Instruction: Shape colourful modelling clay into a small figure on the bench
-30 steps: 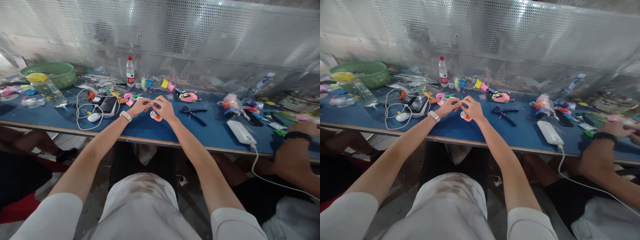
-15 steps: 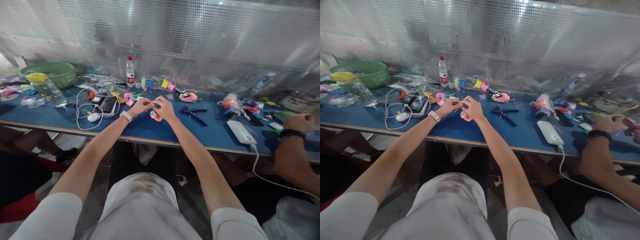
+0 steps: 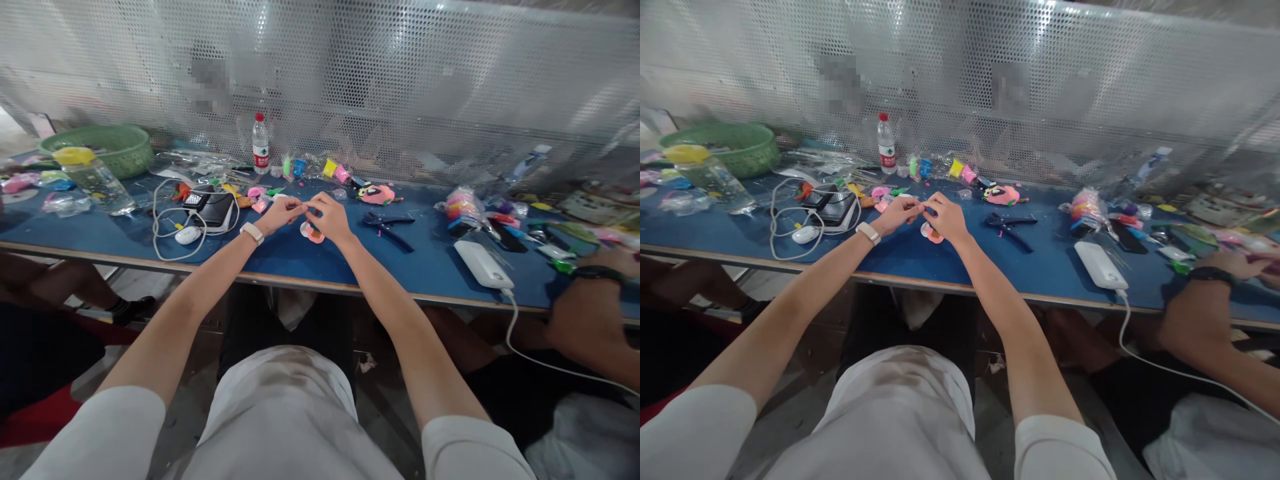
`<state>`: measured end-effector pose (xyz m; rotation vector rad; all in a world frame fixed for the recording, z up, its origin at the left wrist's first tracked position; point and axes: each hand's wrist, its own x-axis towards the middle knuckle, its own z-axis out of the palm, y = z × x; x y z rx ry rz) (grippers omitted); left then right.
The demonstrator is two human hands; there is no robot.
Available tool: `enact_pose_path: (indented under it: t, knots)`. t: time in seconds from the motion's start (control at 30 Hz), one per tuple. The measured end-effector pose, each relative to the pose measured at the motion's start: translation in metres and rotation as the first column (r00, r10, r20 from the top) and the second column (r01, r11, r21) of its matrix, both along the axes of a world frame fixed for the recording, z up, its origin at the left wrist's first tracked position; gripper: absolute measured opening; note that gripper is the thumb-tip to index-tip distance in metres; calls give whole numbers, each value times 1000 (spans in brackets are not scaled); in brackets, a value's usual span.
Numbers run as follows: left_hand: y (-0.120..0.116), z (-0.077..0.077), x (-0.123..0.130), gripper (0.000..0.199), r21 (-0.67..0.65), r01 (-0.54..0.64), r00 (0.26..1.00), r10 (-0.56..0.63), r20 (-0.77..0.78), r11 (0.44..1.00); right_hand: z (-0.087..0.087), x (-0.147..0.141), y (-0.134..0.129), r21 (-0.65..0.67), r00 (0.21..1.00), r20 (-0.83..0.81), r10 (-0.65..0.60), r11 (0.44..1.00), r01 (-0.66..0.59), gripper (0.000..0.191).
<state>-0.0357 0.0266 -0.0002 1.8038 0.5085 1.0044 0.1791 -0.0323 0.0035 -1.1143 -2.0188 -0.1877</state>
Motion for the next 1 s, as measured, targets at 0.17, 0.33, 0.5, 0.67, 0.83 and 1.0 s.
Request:
enact_pose_path:
  t: [0.17,0.33,0.5,0.67,0.83,1.0]
  knots:
    - [2,-1,1,63,-11,-4,1000,5,21,1000,-2,0,2,29,999,-43,22,999,-21,25]
    - [0,1,1,68,-18,6,1000,-5,28,1000,-2,0,3,23,998,-53,37,999,-36,25]
    - [-4,4,0,73,-13,4,1000,-4,1,1000,-1,0,2,15,998,-52,37,999,-37,21]
    - [-4,4,0,69,-29,17,1000,-17,20,999,-1,0,2,3,998,-49,45,999,-45,18]
    - [-4,4,0,70,-85,65,997,-62,40,994,0,0,2,-4,997,-58,55,998,-56,17]
    - [-4,4,0,70,-114,83,996,-79,39,990,3,-1,0,-36,997,-63,43,998,-46,17]
